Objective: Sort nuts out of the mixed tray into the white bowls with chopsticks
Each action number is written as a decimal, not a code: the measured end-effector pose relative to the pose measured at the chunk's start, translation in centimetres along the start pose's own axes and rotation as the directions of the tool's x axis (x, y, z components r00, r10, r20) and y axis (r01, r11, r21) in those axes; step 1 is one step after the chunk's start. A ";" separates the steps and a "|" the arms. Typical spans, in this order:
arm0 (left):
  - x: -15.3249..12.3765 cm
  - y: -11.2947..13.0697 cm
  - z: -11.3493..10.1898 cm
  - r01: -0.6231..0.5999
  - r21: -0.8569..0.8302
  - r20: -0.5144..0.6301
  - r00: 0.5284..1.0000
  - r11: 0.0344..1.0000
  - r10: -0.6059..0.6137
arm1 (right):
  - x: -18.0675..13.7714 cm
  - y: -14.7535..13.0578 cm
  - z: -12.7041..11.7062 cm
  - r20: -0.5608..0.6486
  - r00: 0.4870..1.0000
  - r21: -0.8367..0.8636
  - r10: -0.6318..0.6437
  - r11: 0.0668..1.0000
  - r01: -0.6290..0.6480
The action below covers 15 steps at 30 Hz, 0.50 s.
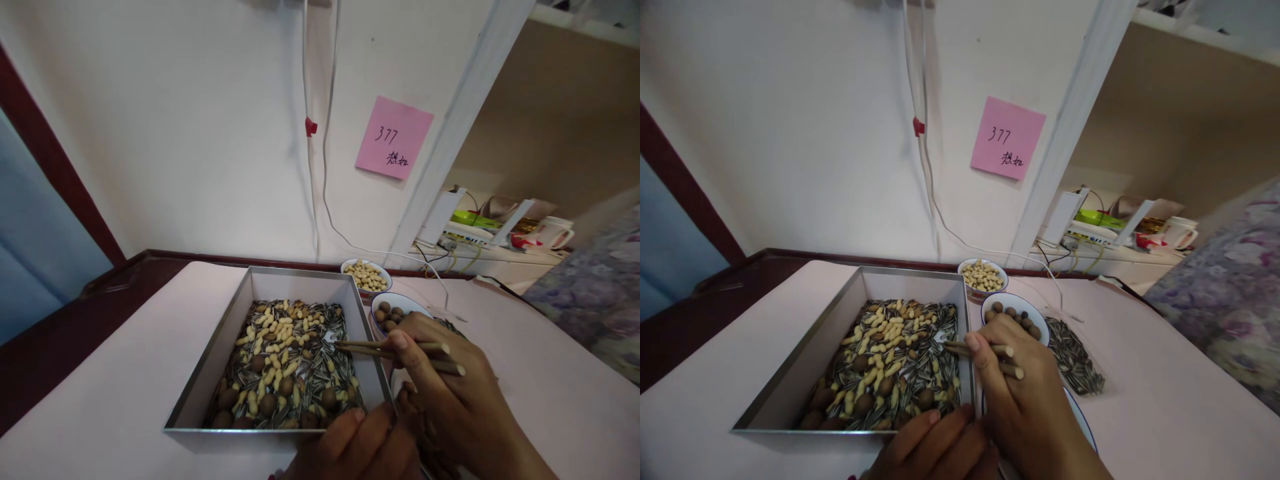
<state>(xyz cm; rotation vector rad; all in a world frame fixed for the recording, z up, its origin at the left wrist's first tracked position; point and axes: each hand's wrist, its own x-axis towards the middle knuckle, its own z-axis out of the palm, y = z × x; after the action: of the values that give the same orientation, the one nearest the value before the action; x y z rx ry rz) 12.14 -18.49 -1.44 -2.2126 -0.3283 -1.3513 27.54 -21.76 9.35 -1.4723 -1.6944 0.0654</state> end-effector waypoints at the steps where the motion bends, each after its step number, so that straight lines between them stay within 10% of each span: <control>1: 0.1 0.0 0.0 0.004 -0.002 -0.003 1.000 1.000 -0.004 | 0.0 0.0 -0.1 0.005 1.000 -0.001 0.004 1.000 -0.004; 15: 0.0 0.1 0.0 -0.005 0.016 -0.016 1.000 1.000 0.005 | 0.1 -0.2 0.7 -0.091 0.993 -0.009 -0.073 0.997 0.072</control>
<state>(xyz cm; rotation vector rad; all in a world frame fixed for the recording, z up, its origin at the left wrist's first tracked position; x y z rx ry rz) 12.23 -18.59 -1.51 -2.1870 -0.3261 -1.3581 27.00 -21.40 9.11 -1.3953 -1.6730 -0.0452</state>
